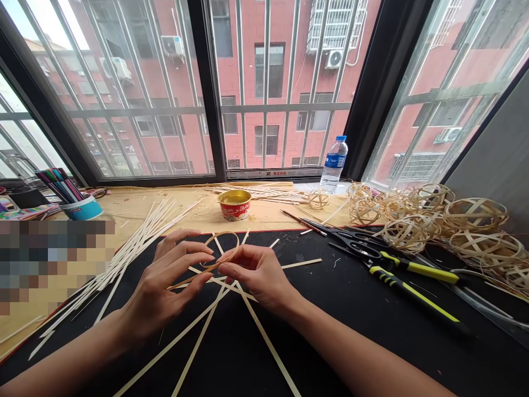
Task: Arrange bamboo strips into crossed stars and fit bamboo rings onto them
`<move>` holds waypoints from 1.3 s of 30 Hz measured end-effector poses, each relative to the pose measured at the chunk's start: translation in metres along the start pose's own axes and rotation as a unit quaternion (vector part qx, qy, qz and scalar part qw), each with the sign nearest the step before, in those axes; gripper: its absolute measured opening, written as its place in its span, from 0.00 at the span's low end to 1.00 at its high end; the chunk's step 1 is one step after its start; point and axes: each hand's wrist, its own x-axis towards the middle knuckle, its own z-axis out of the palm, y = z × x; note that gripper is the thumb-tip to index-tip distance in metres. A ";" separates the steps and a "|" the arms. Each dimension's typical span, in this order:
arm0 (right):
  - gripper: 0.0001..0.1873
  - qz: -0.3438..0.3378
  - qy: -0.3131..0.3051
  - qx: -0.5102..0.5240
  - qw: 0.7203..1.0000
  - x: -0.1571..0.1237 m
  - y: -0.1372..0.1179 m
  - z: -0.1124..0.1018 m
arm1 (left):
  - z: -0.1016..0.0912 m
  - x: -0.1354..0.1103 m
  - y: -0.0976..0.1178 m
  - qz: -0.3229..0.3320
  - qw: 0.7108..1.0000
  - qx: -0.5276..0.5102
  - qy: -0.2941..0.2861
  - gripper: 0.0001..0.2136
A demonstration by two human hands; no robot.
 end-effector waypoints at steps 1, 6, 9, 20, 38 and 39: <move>0.09 0.000 0.002 -0.001 1.000 0.000 -0.001 0.000 | 0.000 0.000 0.000 -0.001 1.000 -0.001 -0.001 0.07; 0.09 0.005 0.012 -0.001 1.000 0.001 -0.004 0.000 | 0.001 0.003 0.000 -0.005 1.000 -0.005 0.013 0.06; 0.09 0.005 -0.002 0.005 1.000 0.001 -0.003 -0.001 | 0.001 0.003 0.000 0.000 1.000 0.004 0.029 0.06; 0.08 -0.021 -0.007 -0.040 0.999 0.002 -0.003 -0.008 | 0.001 -0.001 -0.001 0.033 0.999 0.038 0.013 0.08; 0.09 -0.043 -0.056 -0.074 0.995 0.007 0.000 -0.021 | 0.003 0.000 -0.002 0.019 0.999 0.024 0.015 0.09; 0.09 -0.029 -0.061 -0.077 0.995 0.008 0.000 -0.021 | 0.003 0.000 -0.003 0.019 0.999 0.029 0.013 0.09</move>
